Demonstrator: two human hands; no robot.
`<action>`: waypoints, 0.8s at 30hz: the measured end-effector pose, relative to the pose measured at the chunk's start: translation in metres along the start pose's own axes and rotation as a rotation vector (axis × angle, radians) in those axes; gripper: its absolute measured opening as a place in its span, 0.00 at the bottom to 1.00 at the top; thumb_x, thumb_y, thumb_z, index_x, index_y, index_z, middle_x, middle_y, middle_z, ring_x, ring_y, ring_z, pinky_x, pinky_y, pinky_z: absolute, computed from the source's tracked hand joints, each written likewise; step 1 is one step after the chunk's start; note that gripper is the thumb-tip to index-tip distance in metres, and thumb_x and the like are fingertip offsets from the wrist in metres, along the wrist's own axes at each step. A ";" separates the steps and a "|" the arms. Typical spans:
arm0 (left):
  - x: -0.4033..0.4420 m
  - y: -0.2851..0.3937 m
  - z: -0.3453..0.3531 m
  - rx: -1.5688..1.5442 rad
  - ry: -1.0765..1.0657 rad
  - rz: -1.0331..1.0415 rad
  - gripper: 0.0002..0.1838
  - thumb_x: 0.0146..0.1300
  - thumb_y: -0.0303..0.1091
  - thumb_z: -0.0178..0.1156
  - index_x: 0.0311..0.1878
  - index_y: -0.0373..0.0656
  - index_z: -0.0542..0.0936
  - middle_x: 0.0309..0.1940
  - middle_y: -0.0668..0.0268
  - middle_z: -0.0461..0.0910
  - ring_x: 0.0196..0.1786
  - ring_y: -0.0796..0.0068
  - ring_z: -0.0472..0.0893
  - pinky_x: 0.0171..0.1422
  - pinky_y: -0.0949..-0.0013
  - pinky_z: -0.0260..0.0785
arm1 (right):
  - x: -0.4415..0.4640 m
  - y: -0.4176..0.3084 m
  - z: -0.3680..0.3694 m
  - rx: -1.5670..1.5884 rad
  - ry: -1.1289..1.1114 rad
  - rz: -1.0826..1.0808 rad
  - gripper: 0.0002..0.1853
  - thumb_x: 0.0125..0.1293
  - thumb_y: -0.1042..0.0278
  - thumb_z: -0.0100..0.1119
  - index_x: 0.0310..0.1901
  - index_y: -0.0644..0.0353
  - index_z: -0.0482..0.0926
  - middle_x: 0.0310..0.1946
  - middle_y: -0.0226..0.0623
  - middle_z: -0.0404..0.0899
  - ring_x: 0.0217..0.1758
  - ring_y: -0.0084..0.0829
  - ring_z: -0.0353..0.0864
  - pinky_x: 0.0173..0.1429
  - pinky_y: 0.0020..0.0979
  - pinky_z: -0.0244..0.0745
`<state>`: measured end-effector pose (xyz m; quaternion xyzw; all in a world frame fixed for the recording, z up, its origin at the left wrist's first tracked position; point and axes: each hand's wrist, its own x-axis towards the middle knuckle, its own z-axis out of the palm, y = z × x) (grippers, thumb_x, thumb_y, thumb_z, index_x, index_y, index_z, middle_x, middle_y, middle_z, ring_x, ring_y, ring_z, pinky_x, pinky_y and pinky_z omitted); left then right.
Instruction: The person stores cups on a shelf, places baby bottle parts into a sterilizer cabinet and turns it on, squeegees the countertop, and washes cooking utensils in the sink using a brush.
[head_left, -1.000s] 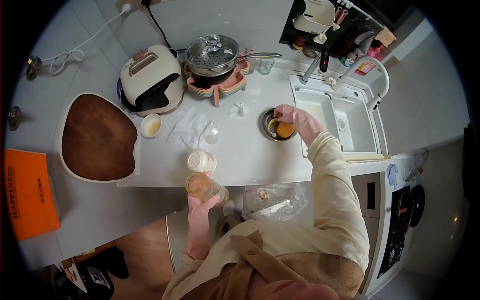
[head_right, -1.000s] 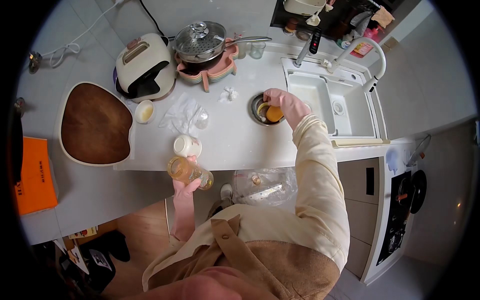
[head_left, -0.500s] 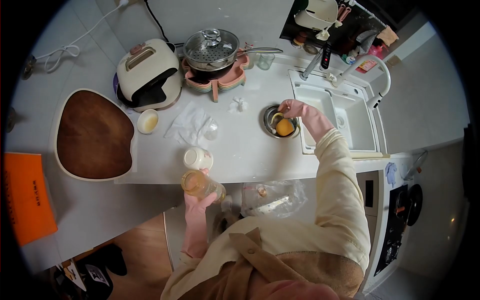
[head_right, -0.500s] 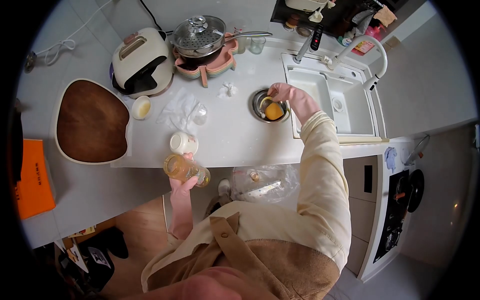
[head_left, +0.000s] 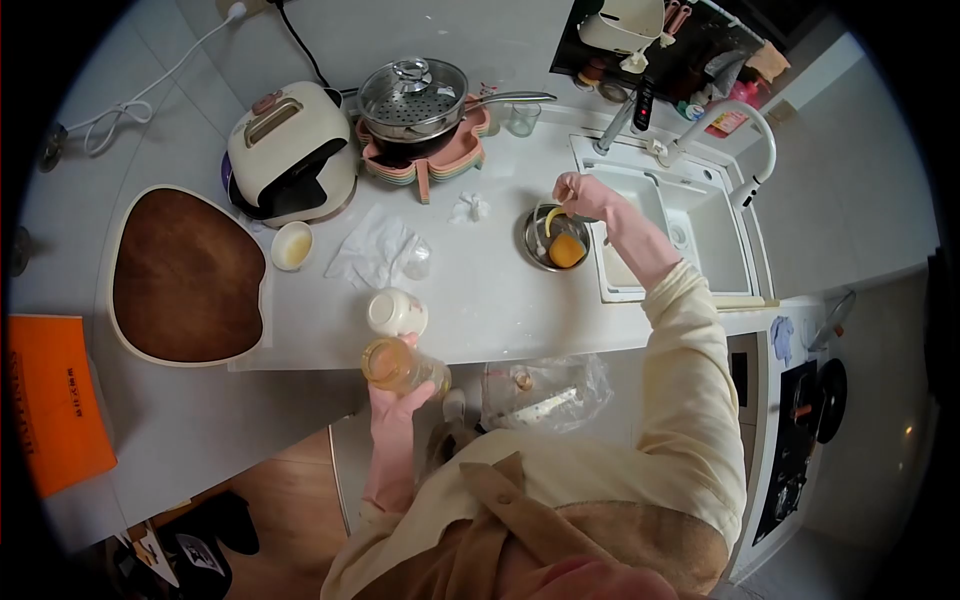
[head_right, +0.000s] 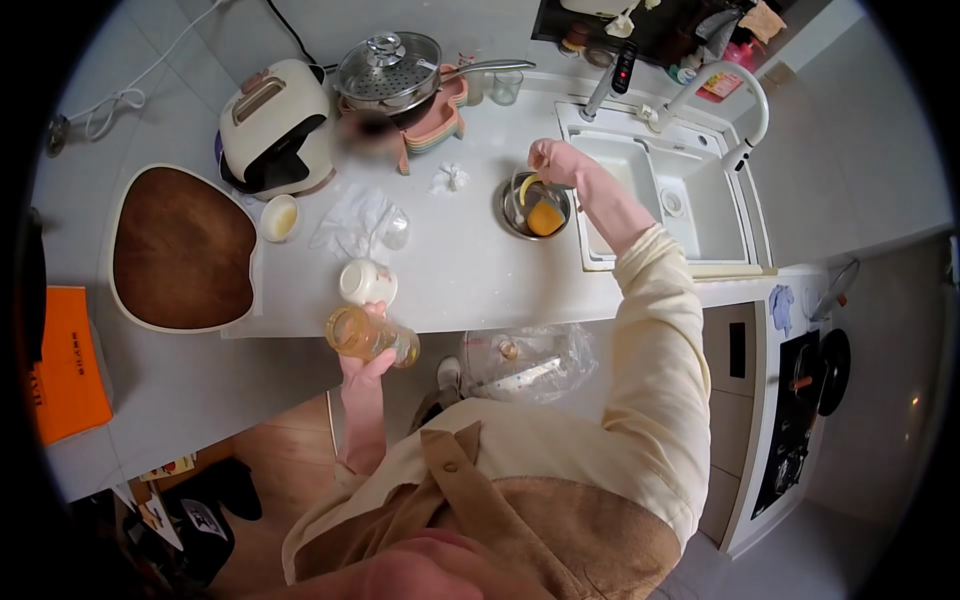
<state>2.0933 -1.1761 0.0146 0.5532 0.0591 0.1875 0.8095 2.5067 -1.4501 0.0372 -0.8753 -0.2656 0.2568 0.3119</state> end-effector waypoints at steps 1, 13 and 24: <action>0.001 0.004 0.004 -0.001 0.008 0.004 0.43 0.39 0.29 0.75 0.64 0.42 0.69 0.60 0.62 0.72 0.65 0.66 0.69 0.70 0.57 0.60 | -0.006 -0.006 -0.002 0.005 0.032 -0.069 0.15 0.48 0.86 0.57 0.39 0.62 0.78 0.36 0.35 0.80 0.43 0.30 0.81 0.43 0.30 0.76; 0.073 0.012 0.051 -0.117 -0.228 0.125 0.40 0.49 0.29 0.68 0.68 0.41 0.64 0.62 0.63 0.69 0.65 0.63 0.71 0.69 0.55 0.64 | -0.128 -0.106 -0.058 -0.303 0.373 -0.696 0.08 0.61 0.84 0.57 0.40 0.61 0.76 0.39 0.38 0.80 0.45 0.40 0.80 0.50 0.35 0.75; 0.126 0.063 0.153 -0.166 -0.596 0.091 0.45 0.42 0.33 0.74 0.66 0.44 0.65 0.61 0.60 0.71 0.64 0.61 0.72 0.68 0.56 0.66 | -0.220 -0.163 -0.032 -0.261 0.245 -1.003 0.06 0.52 0.74 0.59 0.33 0.60 0.79 0.32 0.34 0.80 0.32 0.37 0.76 0.38 0.33 0.72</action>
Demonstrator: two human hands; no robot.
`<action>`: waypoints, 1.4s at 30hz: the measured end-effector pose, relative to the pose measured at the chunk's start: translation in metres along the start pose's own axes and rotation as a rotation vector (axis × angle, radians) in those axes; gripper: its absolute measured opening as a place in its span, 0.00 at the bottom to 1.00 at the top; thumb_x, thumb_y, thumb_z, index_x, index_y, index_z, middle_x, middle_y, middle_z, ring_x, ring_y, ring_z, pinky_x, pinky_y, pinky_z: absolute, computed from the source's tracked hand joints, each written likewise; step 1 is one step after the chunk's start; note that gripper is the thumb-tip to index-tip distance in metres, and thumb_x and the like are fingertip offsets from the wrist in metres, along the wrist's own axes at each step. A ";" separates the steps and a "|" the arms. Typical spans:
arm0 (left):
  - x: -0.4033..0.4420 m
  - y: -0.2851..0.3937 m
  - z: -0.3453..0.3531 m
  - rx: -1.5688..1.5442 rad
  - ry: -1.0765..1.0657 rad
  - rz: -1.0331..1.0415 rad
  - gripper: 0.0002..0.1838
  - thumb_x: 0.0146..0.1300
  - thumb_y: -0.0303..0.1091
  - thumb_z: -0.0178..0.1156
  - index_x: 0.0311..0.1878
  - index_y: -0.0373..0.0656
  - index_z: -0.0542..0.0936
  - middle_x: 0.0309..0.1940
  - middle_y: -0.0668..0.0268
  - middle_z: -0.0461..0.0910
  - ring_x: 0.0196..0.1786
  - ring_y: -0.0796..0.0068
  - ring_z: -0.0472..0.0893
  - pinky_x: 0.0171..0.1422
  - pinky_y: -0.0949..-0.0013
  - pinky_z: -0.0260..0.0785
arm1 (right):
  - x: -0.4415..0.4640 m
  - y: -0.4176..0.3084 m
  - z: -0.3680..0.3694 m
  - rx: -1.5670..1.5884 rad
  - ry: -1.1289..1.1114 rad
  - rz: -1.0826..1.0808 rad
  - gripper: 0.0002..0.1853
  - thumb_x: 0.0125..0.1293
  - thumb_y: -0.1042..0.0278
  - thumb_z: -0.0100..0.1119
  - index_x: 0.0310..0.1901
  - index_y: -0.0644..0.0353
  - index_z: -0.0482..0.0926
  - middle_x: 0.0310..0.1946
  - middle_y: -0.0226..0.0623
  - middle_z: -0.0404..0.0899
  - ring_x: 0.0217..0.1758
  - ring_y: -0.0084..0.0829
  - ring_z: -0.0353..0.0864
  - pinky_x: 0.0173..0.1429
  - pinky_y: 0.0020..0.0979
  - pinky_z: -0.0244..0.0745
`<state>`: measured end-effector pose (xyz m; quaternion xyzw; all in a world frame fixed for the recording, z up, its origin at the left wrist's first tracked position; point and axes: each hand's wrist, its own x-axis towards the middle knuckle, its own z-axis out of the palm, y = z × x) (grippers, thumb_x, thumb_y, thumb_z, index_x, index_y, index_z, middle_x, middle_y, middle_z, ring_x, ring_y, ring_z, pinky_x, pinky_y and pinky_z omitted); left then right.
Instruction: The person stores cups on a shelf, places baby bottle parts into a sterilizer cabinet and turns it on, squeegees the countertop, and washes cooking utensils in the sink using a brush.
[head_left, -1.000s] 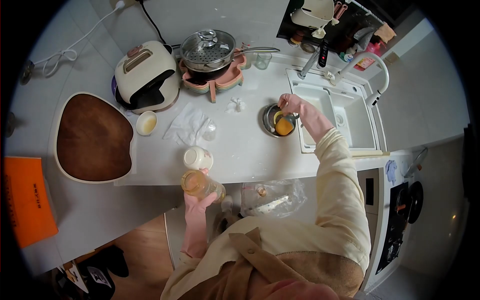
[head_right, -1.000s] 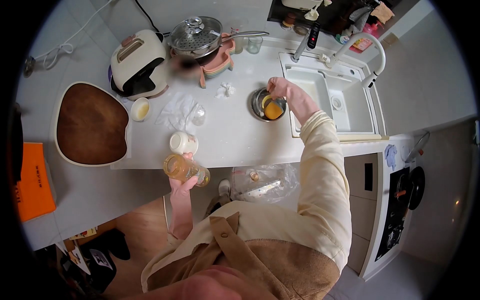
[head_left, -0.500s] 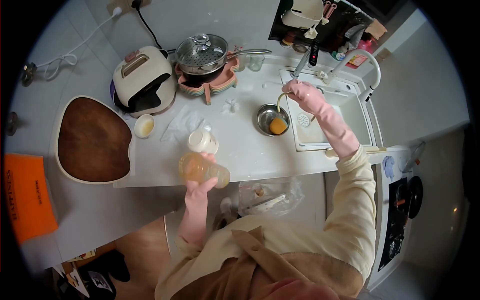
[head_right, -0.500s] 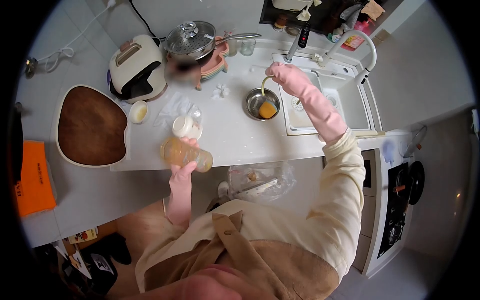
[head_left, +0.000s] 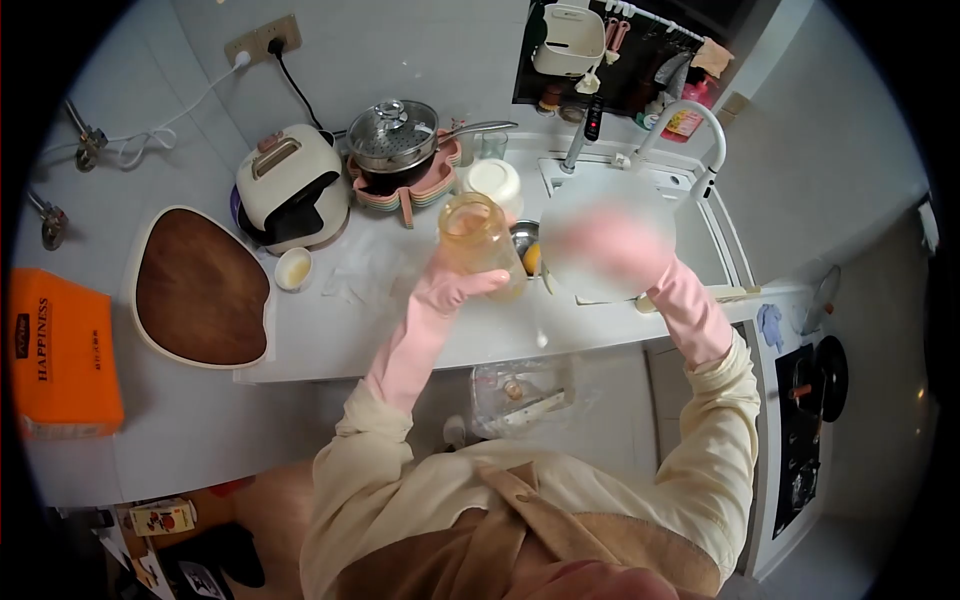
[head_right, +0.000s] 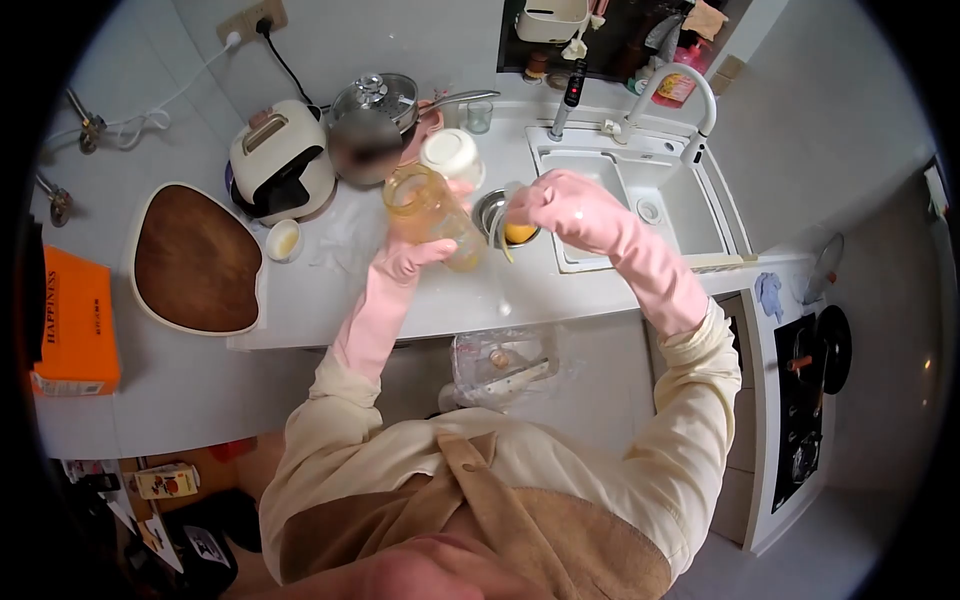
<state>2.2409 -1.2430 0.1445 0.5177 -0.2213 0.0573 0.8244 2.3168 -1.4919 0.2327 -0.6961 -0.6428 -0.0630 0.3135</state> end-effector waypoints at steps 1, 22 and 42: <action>-0.002 -0.003 0.006 -0.034 -0.020 -0.031 0.44 0.42 0.34 0.74 0.66 0.44 0.65 0.60 0.61 0.71 0.64 0.61 0.72 0.68 0.56 0.65 | 0.002 -0.008 0.000 -0.167 -0.011 -0.085 0.07 0.50 0.74 0.60 0.33 0.59 0.79 0.32 0.33 0.79 0.30 0.38 0.75 0.36 0.34 0.72; -0.042 -0.016 -0.001 -0.341 -0.066 -0.241 0.40 0.47 0.48 0.74 0.64 0.47 0.69 0.57 0.64 0.75 0.56 0.52 0.79 0.63 0.49 0.70 | 0.018 -0.037 0.038 -0.320 -0.057 -0.013 0.10 0.49 0.73 0.58 0.35 0.58 0.75 0.31 0.34 0.75 0.30 0.39 0.77 0.34 0.38 0.74; -0.121 0.011 0.015 -0.058 0.238 0.214 0.46 0.39 0.35 0.76 0.65 0.48 0.65 0.57 0.67 0.70 0.61 0.69 0.70 0.66 0.60 0.63 | 0.078 -0.084 0.071 -0.164 -0.003 -0.321 0.19 0.48 0.72 0.60 0.46 0.59 0.77 0.34 0.34 0.76 0.35 0.41 0.77 0.34 0.39 0.75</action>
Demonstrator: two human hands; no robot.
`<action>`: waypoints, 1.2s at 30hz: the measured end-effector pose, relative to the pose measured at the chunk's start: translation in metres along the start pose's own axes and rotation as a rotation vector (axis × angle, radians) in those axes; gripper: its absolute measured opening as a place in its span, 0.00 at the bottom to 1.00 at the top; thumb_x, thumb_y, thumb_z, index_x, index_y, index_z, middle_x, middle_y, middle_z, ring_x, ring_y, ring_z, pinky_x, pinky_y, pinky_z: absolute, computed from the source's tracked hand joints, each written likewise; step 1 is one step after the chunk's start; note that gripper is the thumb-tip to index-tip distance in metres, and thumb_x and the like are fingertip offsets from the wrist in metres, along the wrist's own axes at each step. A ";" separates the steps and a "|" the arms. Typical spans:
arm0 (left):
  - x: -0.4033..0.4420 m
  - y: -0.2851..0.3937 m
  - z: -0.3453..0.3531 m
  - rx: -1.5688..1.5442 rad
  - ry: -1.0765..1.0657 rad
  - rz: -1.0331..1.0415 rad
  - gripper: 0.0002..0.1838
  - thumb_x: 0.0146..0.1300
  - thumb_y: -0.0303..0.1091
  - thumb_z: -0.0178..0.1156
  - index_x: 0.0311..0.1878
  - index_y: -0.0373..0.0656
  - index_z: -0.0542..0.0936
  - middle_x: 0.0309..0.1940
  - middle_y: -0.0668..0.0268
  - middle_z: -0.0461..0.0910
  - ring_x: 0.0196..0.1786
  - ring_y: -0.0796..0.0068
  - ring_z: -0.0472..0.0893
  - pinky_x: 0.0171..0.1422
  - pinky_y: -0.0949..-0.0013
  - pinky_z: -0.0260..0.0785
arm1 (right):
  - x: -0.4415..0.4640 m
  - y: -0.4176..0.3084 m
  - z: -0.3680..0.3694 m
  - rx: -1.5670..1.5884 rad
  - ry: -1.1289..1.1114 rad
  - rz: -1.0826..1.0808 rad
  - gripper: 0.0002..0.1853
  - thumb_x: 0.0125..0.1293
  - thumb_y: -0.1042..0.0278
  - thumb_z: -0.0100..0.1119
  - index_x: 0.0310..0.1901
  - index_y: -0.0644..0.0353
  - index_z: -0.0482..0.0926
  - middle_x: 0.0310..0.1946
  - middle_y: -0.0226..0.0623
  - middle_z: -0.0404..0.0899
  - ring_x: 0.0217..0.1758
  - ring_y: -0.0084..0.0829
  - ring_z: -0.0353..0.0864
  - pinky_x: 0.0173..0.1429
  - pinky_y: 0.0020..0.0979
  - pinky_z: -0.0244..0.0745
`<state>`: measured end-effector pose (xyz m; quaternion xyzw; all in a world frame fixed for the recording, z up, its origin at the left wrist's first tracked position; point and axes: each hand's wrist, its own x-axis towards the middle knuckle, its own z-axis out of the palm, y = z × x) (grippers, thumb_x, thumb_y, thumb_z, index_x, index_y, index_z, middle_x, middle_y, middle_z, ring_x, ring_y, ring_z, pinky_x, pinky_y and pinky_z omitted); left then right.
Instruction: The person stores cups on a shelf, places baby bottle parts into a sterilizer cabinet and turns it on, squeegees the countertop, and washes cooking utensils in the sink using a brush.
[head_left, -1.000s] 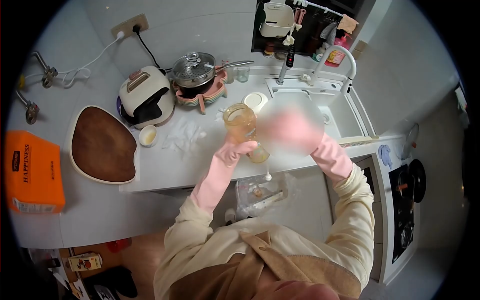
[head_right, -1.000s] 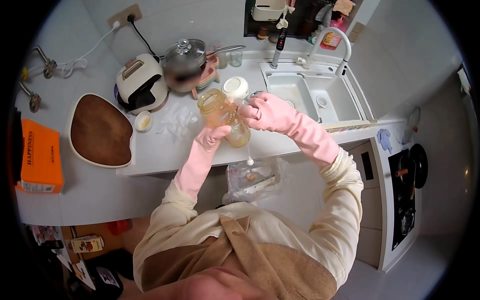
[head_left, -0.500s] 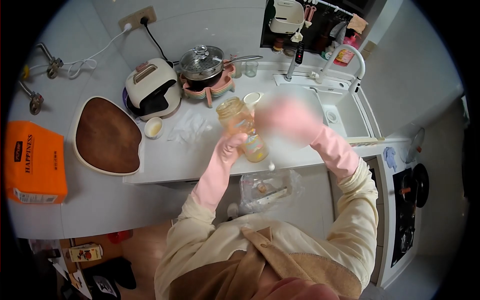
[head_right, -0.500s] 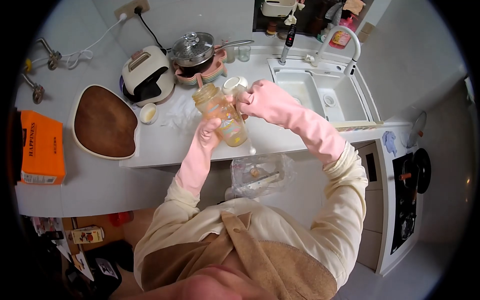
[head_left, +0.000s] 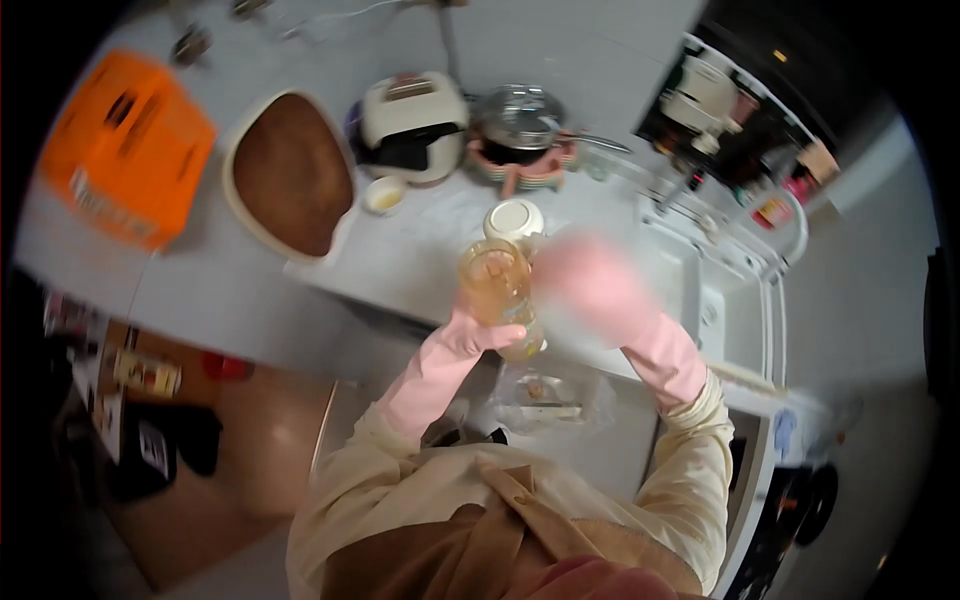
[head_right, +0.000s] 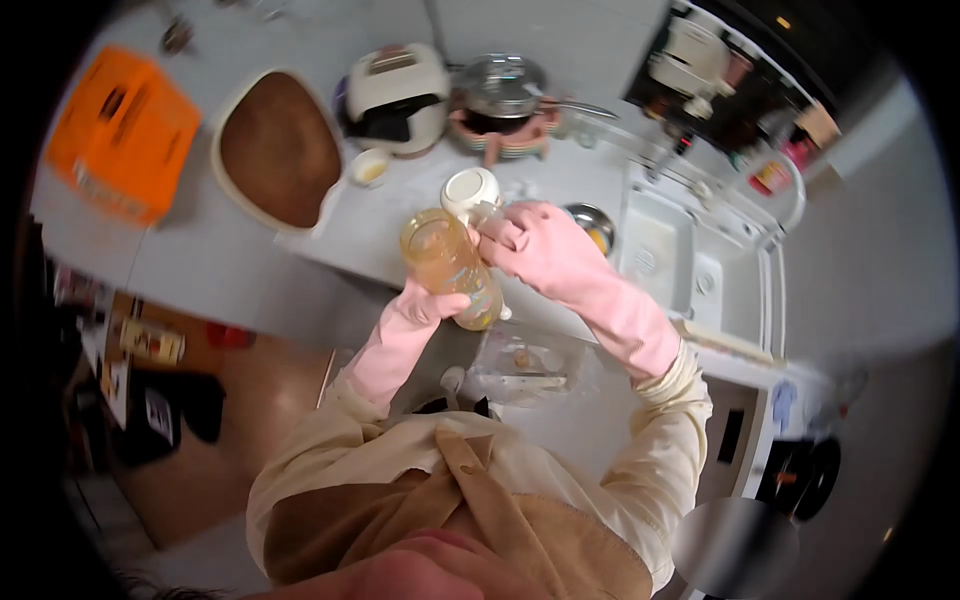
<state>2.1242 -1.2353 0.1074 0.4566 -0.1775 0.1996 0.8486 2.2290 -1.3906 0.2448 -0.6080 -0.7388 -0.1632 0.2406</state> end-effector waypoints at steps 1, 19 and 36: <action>-0.017 0.019 0.002 0.021 0.060 0.024 0.46 0.38 0.34 0.77 0.65 0.48 0.66 0.56 0.67 0.70 0.60 0.69 0.71 0.66 0.60 0.63 | 0.010 -0.008 0.009 0.055 0.004 -0.048 0.21 0.47 0.73 0.60 0.48 0.58 0.76 0.34 0.34 0.75 0.35 0.40 0.77 0.34 0.39 0.75; -0.452 0.363 -0.091 0.643 0.939 0.460 0.43 0.38 0.32 0.77 0.61 0.43 0.68 0.51 0.66 0.75 0.56 0.74 0.74 0.61 0.64 0.66 | 0.366 -0.377 0.327 0.703 0.010 -0.903 0.14 0.43 0.71 0.59 0.37 0.55 0.77 0.30 0.29 0.73 0.30 0.34 0.75 0.35 0.32 0.75; -0.668 0.659 -0.256 0.600 1.642 0.930 0.39 0.46 0.32 0.66 0.65 0.40 0.66 0.54 0.64 0.73 0.57 0.70 0.73 0.62 0.61 0.67 | 0.706 -0.722 0.605 1.471 -0.253 -1.127 0.08 0.54 0.82 0.59 0.37 0.64 0.77 0.30 0.39 0.78 0.29 0.38 0.80 0.32 0.31 0.74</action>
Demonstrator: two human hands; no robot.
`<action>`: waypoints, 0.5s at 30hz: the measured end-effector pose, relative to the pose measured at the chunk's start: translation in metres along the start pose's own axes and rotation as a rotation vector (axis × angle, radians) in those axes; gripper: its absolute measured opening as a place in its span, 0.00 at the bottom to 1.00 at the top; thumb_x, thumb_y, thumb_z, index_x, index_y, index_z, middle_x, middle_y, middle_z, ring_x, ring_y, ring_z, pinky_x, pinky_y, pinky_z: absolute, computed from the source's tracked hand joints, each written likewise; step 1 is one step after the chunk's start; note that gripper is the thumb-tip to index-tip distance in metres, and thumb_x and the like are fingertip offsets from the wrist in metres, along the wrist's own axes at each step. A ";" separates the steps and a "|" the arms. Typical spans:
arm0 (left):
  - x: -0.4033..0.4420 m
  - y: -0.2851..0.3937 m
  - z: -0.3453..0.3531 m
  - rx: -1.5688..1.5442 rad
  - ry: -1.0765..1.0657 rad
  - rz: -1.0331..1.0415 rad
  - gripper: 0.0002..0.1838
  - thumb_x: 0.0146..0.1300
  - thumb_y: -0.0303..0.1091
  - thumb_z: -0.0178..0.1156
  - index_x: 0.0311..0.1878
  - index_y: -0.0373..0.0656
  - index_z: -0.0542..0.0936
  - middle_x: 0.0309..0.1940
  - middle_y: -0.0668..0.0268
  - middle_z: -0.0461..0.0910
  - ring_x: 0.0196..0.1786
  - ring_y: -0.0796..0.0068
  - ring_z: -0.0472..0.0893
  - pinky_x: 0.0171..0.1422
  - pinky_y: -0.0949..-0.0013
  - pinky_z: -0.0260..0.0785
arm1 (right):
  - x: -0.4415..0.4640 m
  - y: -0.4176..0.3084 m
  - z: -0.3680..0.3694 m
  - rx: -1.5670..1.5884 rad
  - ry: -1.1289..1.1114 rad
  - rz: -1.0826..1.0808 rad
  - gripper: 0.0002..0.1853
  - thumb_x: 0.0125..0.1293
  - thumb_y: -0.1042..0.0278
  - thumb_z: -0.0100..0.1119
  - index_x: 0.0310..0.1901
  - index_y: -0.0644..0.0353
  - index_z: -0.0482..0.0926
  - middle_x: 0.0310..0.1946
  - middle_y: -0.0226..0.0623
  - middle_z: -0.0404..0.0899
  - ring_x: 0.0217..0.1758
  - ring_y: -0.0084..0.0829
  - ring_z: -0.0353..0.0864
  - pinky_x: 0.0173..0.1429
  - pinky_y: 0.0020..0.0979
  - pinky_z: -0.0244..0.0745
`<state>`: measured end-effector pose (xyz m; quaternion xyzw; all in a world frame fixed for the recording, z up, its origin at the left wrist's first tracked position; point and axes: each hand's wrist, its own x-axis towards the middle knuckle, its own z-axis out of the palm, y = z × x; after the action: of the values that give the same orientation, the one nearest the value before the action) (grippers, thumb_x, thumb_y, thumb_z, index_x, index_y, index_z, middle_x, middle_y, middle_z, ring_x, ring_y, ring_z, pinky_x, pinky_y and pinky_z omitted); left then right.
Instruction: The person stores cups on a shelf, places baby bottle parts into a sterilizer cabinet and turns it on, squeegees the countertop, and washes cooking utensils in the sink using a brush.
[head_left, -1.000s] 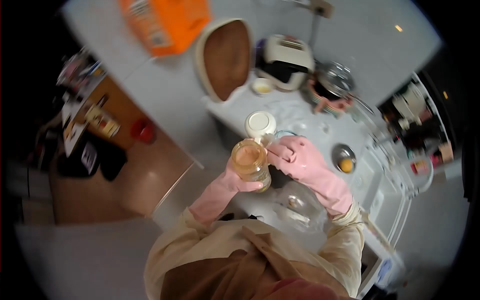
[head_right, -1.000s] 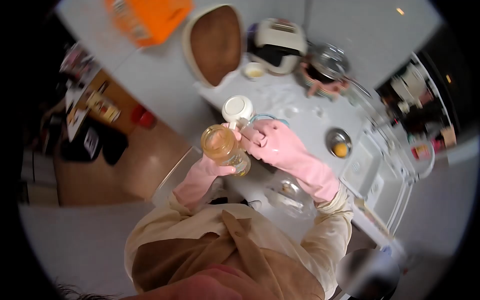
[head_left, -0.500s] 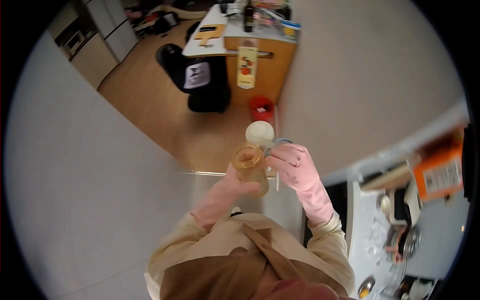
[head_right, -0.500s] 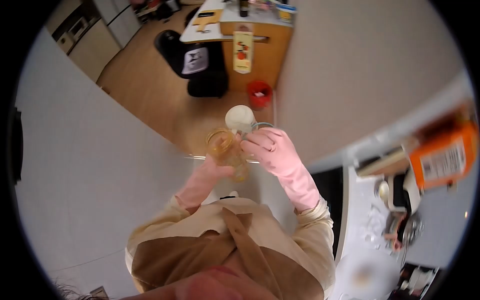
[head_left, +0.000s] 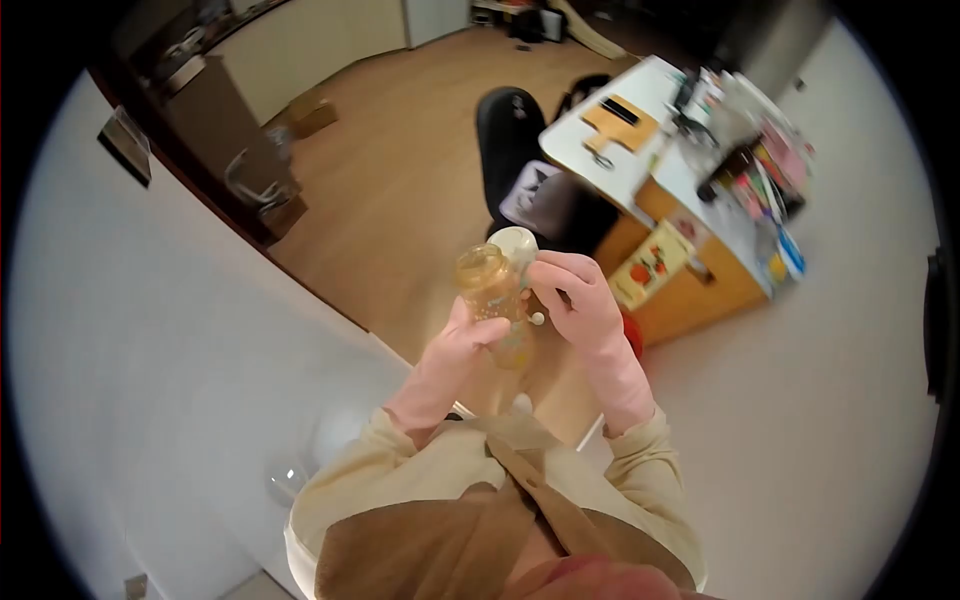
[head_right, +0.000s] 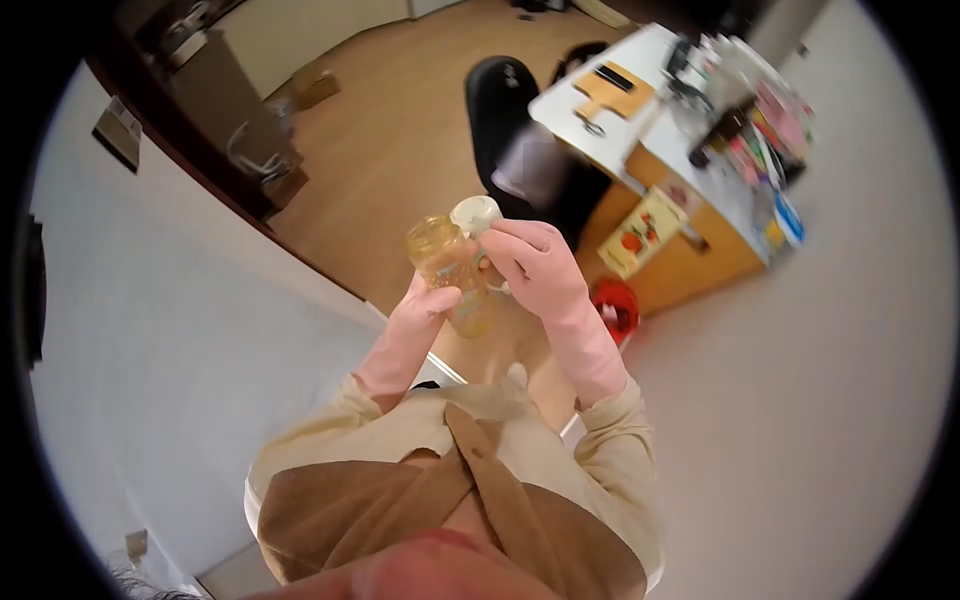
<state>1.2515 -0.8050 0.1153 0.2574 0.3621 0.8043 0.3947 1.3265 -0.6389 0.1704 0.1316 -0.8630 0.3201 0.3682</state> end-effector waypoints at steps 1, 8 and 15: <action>0.025 0.009 -0.007 0.020 0.027 0.053 0.40 0.46 0.36 0.68 0.65 0.40 0.66 0.53 0.64 0.73 0.56 0.69 0.73 0.62 0.61 0.67 | 0.021 0.024 0.005 0.051 0.035 -0.020 0.10 0.55 0.83 0.60 0.39 0.65 0.77 0.32 0.41 0.79 0.31 0.41 0.80 0.35 0.32 0.75; 0.174 0.066 -0.103 0.114 0.347 0.254 0.45 0.45 0.46 0.73 0.66 0.40 0.66 0.53 0.63 0.74 0.54 0.69 0.74 0.59 0.61 0.67 | 0.162 0.207 0.090 0.179 0.053 -0.063 0.27 0.49 0.79 0.72 0.53 0.61 0.76 0.54 0.45 0.76 0.53 0.44 0.78 0.56 0.35 0.75; 0.316 0.146 -0.278 0.234 0.399 0.288 0.43 0.47 0.40 0.70 0.67 0.40 0.64 0.55 0.64 0.73 0.58 0.71 0.73 0.60 0.65 0.68 | 0.326 0.348 0.218 0.315 0.000 0.015 0.31 0.53 0.81 0.69 0.60 0.57 0.73 0.62 0.41 0.71 0.66 0.38 0.69 0.67 0.34 0.67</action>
<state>0.8155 -0.7129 0.1023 0.1866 0.4829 0.8396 0.1647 0.8187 -0.5127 0.1321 0.1812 -0.8029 0.4544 0.3406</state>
